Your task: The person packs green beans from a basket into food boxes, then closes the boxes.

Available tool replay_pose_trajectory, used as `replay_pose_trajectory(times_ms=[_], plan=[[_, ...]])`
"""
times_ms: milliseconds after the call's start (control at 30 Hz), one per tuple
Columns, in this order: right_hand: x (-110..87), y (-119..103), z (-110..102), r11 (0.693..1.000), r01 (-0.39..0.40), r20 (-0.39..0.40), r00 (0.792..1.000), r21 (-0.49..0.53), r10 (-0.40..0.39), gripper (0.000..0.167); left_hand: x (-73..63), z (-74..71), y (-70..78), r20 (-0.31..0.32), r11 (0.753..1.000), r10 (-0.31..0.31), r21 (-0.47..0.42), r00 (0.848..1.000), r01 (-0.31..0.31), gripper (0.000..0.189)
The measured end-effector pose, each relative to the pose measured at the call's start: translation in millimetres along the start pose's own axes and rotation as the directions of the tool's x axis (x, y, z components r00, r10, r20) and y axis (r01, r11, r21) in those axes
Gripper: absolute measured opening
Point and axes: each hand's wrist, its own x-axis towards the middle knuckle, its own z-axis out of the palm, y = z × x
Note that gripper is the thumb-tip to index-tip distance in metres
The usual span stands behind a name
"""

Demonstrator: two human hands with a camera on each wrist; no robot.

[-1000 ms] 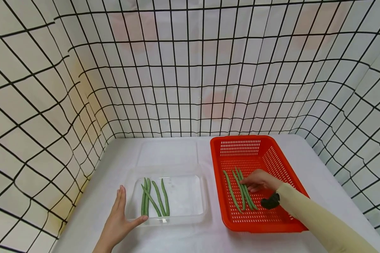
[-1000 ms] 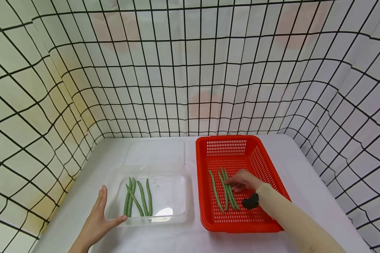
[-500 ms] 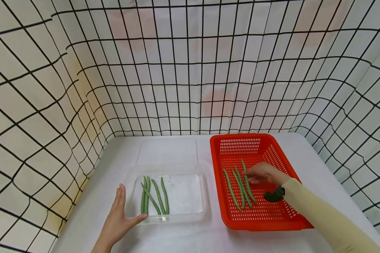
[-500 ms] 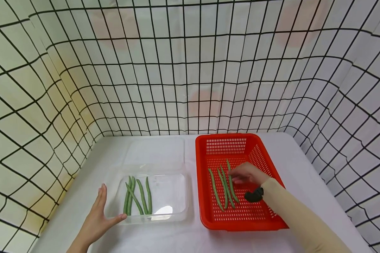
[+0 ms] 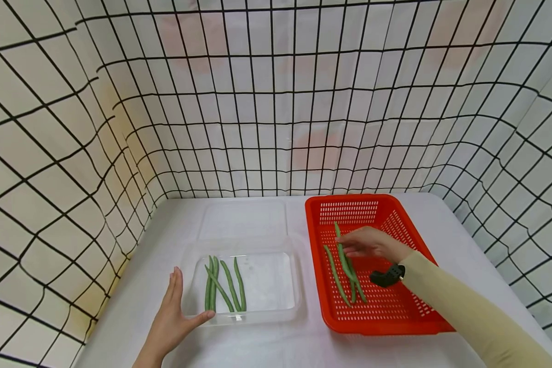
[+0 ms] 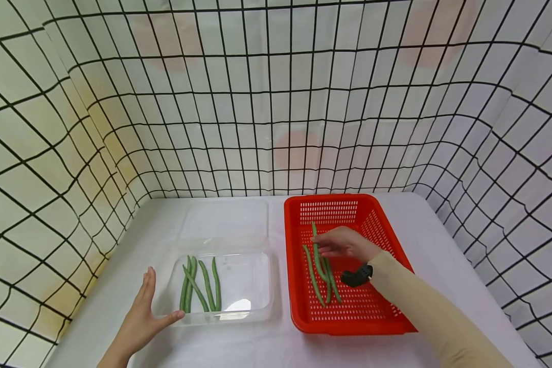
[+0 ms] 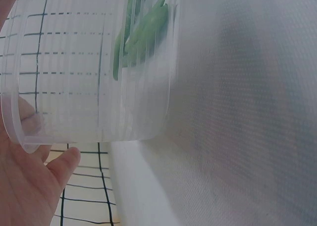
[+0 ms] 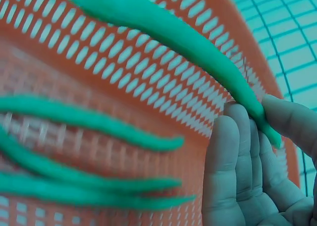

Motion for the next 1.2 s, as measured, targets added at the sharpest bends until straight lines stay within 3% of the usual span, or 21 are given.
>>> replay_pose_trajectory(times_ms=[300,633,933,1200], plan=[[-2.7,-30.5,38.8,0.998,0.021,0.066,0.998,0.061,-0.025,0.035,-0.1,-0.4,0.2,0.003,1.0,-0.003,-0.009,1.0,0.003,0.13],[0.5,-60.9,96.3,0.996,0.04,0.156,0.986,0.077,-0.052,0.02,-0.1,-0.3,0.1,0.007,1.0,-0.016,-0.015,1.0,0.016,0.13],[11.8,-65.6,146.1,0.997,0.07,0.24,0.968,0.042,-0.078,0.02,-0.7,0.2,1.7,0.01,1.0,-0.024,-0.019,1.0,0.024,0.13],[29.5,-58.3,183.0,0.999,0.027,0.256,0.966,0.03,-0.034,0.017,-0.8,0.2,0.9,-0.006,1.0,-0.01,-0.016,1.0,0.01,0.13]])
